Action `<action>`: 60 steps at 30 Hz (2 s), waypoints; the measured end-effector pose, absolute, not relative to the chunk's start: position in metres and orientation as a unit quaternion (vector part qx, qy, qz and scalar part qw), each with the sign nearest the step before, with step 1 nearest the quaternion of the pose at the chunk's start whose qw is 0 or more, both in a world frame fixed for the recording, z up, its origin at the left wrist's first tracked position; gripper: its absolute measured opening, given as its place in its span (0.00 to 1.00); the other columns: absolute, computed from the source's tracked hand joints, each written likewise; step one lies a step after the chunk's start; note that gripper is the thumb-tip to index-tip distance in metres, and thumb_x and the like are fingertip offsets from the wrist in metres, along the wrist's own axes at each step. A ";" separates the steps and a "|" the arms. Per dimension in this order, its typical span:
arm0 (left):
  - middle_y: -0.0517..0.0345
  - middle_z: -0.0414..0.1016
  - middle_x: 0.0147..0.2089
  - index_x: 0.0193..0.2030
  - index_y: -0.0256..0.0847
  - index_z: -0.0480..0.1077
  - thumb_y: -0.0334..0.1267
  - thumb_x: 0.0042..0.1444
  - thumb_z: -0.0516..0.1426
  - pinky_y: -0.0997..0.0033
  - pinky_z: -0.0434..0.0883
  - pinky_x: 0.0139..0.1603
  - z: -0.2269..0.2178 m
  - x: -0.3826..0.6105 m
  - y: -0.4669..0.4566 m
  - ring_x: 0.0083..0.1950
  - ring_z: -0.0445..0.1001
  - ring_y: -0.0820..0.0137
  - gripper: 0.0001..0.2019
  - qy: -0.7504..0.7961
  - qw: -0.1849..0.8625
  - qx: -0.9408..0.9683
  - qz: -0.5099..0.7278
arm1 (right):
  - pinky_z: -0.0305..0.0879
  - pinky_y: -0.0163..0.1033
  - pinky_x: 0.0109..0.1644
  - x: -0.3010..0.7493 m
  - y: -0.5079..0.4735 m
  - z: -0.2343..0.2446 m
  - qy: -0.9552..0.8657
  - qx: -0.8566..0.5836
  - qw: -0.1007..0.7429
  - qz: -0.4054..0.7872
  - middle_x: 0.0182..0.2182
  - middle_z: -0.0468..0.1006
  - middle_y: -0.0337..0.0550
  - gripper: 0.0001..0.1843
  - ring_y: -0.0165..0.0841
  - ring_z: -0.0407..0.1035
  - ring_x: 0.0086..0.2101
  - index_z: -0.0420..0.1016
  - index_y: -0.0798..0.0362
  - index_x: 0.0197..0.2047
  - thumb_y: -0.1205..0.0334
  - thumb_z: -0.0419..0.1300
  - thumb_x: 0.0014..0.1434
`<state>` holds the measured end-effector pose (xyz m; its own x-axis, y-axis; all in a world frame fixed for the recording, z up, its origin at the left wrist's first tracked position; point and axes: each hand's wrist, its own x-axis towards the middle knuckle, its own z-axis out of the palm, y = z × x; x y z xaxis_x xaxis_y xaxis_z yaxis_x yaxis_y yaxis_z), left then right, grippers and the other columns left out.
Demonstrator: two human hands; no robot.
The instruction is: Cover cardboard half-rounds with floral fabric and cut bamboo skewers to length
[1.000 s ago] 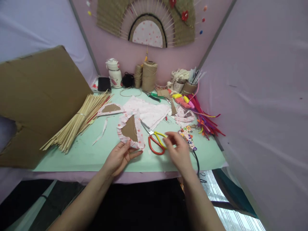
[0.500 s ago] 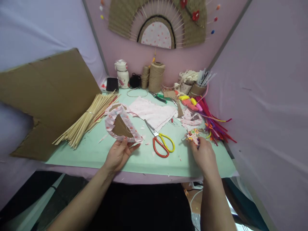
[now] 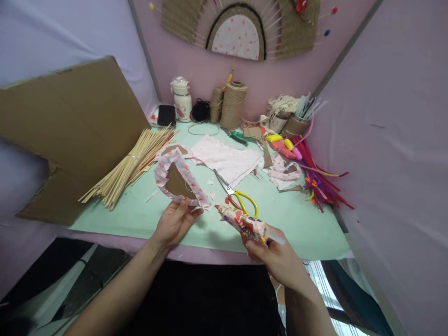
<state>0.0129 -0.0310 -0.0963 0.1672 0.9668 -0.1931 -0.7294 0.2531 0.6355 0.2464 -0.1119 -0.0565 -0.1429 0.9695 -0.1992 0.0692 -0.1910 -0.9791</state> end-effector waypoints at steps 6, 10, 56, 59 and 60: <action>0.60 0.76 0.34 0.32 0.40 0.73 0.41 0.43 0.68 0.68 0.72 0.42 -0.098 0.015 -0.032 0.39 0.74 0.72 0.12 0.287 0.743 0.225 0.561 | 0.51 0.33 0.21 0.228 -0.106 -0.059 -0.512 -0.501 0.379 0.586 0.23 0.60 0.36 0.20 0.26 0.52 0.21 0.66 0.53 0.31 0.43 0.60 0.55; 0.61 0.76 0.34 0.31 0.40 0.73 0.41 0.42 0.69 0.67 0.71 0.45 -0.097 0.015 -0.033 0.39 0.74 0.72 0.13 0.288 0.742 0.218 0.565 | 0.51 0.33 0.21 0.225 -0.107 -0.063 -0.515 -0.499 0.378 0.586 0.22 0.59 0.35 0.19 0.25 0.52 0.20 0.63 0.52 0.29 0.44 0.59 0.56; 0.58 0.79 0.36 0.34 0.38 0.75 0.37 0.48 0.66 0.70 0.72 0.48 -0.095 0.015 -0.031 0.40 0.76 0.73 0.08 0.274 0.747 0.222 0.564 | 0.69 0.39 0.47 0.218 -0.109 -0.070 -0.700 -0.521 0.393 0.290 0.43 0.77 0.44 0.15 0.38 0.72 0.42 0.73 0.47 0.49 0.58 0.59 0.57; 0.58 0.79 0.37 0.36 0.39 0.75 0.36 0.49 0.65 0.69 0.71 0.49 -0.097 0.015 -0.032 0.41 0.76 0.73 0.07 0.269 0.741 0.230 0.570 | 0.70 0.37 0.45 0.217 -0.108 -0.068 -0.707 -0.519 0.385 0.285 0.41 0.78 0.44 0.14 0.38 0.73 0.41 0.73 0.47 0.48 0.58 0.59 0.58; 0.58 0.79 0.37 0.36 0.39 0.76 0.36 0.50 0.65 0.69 0.71 0.49 -0.097 0.015 -0.032 0.42 0.76 0.73 0.07 0.267 0.741 0.235 0.569 | 0.70 0.37 0.44 0.216 -0.108 -0.067 -0.709 -0.519 0.384 0.285 0.41 0.78 0.44 0.13 0.37 0.73 0.40 0.73 0.47 0.47 0.58 0.59 0.58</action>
